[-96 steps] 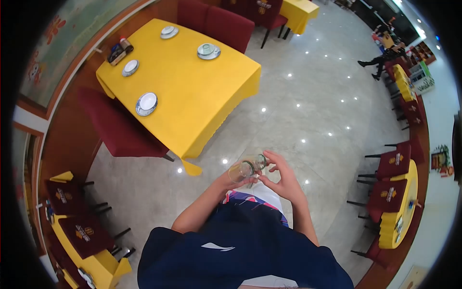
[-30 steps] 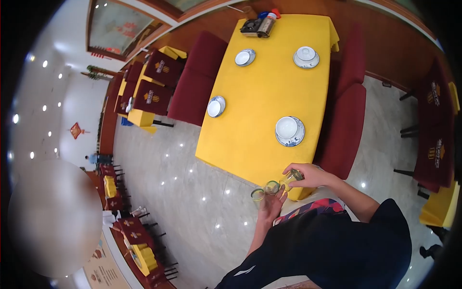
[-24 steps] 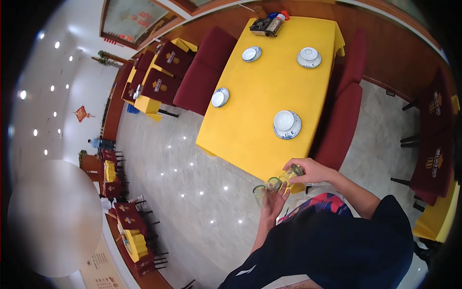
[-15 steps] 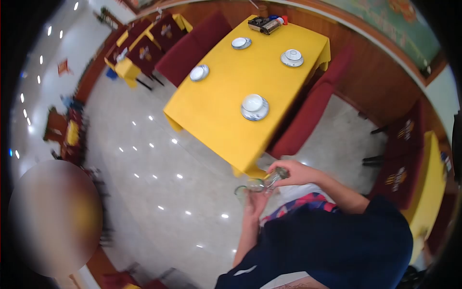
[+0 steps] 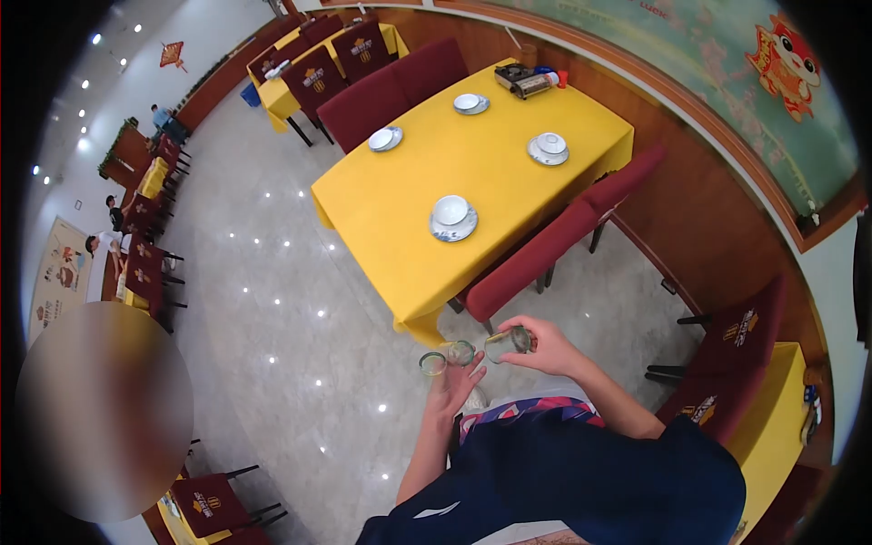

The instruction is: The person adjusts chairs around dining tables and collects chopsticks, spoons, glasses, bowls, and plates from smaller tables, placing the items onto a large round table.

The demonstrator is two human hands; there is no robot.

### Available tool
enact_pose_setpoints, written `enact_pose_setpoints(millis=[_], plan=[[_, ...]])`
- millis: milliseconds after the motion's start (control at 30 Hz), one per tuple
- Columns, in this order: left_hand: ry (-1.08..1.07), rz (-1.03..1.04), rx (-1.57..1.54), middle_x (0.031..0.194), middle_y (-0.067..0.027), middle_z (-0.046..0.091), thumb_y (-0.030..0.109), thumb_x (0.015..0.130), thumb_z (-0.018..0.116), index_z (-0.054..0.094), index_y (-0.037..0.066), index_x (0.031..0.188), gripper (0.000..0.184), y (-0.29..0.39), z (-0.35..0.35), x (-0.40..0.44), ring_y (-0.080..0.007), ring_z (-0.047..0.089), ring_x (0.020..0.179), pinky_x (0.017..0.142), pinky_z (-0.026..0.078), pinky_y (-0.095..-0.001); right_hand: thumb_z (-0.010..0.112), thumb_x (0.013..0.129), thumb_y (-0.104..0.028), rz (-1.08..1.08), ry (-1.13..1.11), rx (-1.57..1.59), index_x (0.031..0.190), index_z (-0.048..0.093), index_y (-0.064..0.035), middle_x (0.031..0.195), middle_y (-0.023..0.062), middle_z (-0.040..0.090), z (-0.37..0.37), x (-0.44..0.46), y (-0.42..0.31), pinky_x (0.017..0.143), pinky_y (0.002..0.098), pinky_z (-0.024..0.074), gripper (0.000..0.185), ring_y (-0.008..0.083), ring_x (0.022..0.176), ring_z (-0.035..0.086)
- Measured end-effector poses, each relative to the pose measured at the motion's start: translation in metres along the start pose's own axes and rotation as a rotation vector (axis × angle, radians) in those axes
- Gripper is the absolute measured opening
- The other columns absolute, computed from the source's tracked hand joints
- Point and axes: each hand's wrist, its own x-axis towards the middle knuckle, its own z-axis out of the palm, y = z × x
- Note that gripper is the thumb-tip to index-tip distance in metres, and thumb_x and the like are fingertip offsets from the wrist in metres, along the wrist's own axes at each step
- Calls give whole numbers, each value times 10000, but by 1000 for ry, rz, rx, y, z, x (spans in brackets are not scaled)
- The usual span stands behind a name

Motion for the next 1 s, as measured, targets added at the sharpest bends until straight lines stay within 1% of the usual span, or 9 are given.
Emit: enact_pose_setpoints(millis=[100,267,333,400,467,700,767,933,1000], plan=[[-33,-95,86,1233,-30,548,495,735,753,510,157,1233,650,-46,32,48,-278,486,1203,949,453,-444,787,728,-274,-41,-14,-122,1121,586,-56,1053,117,640,-63,-21,13,829,361,487,492,277,956,621],[-71,-214,257,1241,-3,545,532,721,753,513,176,1241,675,-129,99,110,-229,489,1194,936,438,-410,774,735,-235,-13,122,-44,1118,575,-69,1069,124,629,-160,-69,58,848,372,486,463,291,990,615],[-65,-280,300,1241,-5,545,534,724,750,517,175,1240,671,-157,115,135,-229,487,1194,944,430,-414,800,712,-233,-152,315,-106,1115,601,-92,935,51,611,-189,-84,79,617,283,446,472,164,744,552],[-86,-315,317,1242,-8,545,536,727,746,520,174,1239,667,-184,131,151,-230,484,1194,952,423,-419,798,710,-218,-71,350,-57,1111,602,-85,949,57,620,-221,-103,78,622,283,451,466,165,745,560],[-86,-357,317,1235,-12,549,525,738,741,521,171,1238,652,-200,149,164,-229,478,1197,951,425,-417,761,737,-205,100,333,8,1117,571,-77,1053,109,624,-249,-112,78,828,363,492,443,286,958,610],[-67,-452,347,1241,-17,541,512,690,789,517,196,1220,675,-227,179,210,-206,510,1130,915,439,-378,757,736,-208,135,304,40,1104,579,-70,1038,113,625,-305,-94,104,822,366,495,431,291,945,615],[-83,-453,360,1243,-18,540,512,685,793,515,194,1226,686,-227,184,230,-201,515,1125,913,441,-368,760,727,-218,-21,317,-68,1106,576,-61,1038,128,623,-310,-77,123,827,371,494,450,306,954,618],[-163,-485,298,1262,-27,531,520,671,803,471,186,1294,781,-219,197,289,-182,530,1121,870,465,-327,768,709,-229,68,224,-73,1116,565,-41,1044,145,615,-326,-22,129,828,385,494,492,330,973,614],[-188,-441,264,1220,-25,551,500,701,789,489,177,1279,727,-213,198,318,-173,538,1098,838,464,-320,763,715,-249,68,238,-134,1128,554,-27,1058,149,607,-338,7,129,833,392,489,513,341,986,607]])
